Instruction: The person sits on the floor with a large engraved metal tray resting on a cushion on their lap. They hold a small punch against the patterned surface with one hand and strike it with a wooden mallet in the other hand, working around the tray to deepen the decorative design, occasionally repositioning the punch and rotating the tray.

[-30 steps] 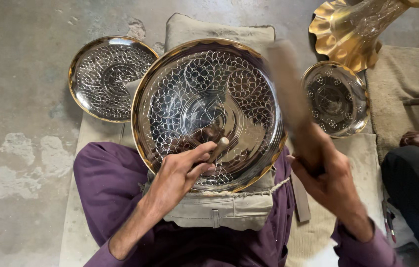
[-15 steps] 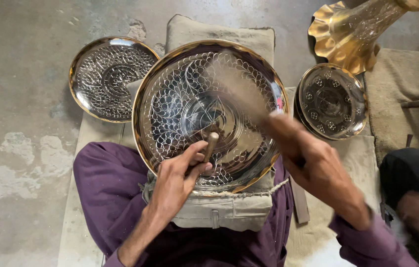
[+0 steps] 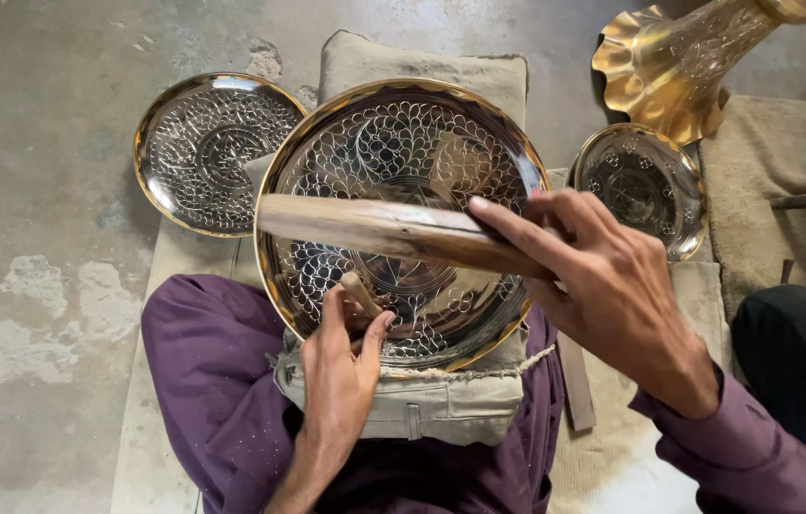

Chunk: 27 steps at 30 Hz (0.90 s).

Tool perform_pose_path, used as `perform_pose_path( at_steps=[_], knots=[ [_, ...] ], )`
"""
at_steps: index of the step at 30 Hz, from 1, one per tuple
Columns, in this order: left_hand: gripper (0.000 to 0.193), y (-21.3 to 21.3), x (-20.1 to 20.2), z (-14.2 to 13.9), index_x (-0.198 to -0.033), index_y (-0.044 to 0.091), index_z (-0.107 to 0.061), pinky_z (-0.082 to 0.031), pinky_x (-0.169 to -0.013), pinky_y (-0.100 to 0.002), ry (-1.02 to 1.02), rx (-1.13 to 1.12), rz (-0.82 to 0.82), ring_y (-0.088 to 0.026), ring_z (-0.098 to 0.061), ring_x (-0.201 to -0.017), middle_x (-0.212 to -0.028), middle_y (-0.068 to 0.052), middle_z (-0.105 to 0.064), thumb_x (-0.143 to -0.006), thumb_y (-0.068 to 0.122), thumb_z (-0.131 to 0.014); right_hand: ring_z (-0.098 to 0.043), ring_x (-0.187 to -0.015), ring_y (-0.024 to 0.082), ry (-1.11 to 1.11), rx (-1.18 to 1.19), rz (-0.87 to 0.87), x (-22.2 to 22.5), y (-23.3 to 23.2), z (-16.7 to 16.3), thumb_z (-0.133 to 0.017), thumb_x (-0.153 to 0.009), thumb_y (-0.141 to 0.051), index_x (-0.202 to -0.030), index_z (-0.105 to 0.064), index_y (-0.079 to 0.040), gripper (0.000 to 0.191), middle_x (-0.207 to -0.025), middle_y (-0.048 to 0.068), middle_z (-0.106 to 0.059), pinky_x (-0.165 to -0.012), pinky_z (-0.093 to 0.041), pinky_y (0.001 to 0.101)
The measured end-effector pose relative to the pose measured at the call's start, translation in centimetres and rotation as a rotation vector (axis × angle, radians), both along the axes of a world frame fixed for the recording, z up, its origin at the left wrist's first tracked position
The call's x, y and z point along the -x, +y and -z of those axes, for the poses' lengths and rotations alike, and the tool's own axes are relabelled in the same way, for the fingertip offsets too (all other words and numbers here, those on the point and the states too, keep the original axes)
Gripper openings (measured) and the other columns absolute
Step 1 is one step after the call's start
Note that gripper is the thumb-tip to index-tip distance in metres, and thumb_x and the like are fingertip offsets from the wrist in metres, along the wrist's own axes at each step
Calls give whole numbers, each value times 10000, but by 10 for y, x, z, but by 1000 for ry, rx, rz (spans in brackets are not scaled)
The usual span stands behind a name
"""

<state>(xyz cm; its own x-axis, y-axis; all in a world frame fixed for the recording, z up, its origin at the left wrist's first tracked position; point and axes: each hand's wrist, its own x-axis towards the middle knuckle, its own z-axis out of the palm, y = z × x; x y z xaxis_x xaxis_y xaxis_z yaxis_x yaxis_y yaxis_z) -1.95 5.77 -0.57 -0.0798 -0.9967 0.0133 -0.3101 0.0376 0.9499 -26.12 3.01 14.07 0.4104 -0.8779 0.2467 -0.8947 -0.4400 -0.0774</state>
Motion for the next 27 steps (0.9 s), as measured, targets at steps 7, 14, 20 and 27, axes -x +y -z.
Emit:
perform_pose_path(
  at_steps=[7,14,20,27],
  knots=[
    [366,-1,1,-11,-1195,-25,-545,-683,-609,-370,-69,8,-50,-246,-793,-843,-922,-172,-764,-903,90,-733,-660,-691,145,178,-91,-64,-14,-17,-22,-637,-908,-49,-1497,-544,-284,640,-1024,-4,-724,-548,-554,326],
    [398,-2,2,-8,-1235,-31,-556,-650,-630,-353,-53,56,-46,-247,-802,-801,-902,-163,-779,-903,90,-739,-670,-735,135,261,-8,-134,-22,-20,-20,-604,-851,-16,-1502,-503,-288,712,-991,-8,-744,-620,-568,336],
    [369,-4,0,0,-1249,14,-579,-669,-586,-377,-54,-65,9,-230,-813,-769,-923,-141,-794,-923,84,-737,-662,-670,136,111,-199,5,-8,-16,-9,-610,-922,-64,-1496,-515,-232,606,-967,29,-734,-559,-567,324],
    [464,-10,0,0,-1327,96,-609,-694,-607,-359,-31,41,107,-223,-808,-808,-910,-127,-800,-880,111,-732,-675,-634,165,20,-230,97,11,-1,5,-642,-879,-96,-1570,-445,-239,733,-1130,72,-721,-572,-592,325]
  ],
)
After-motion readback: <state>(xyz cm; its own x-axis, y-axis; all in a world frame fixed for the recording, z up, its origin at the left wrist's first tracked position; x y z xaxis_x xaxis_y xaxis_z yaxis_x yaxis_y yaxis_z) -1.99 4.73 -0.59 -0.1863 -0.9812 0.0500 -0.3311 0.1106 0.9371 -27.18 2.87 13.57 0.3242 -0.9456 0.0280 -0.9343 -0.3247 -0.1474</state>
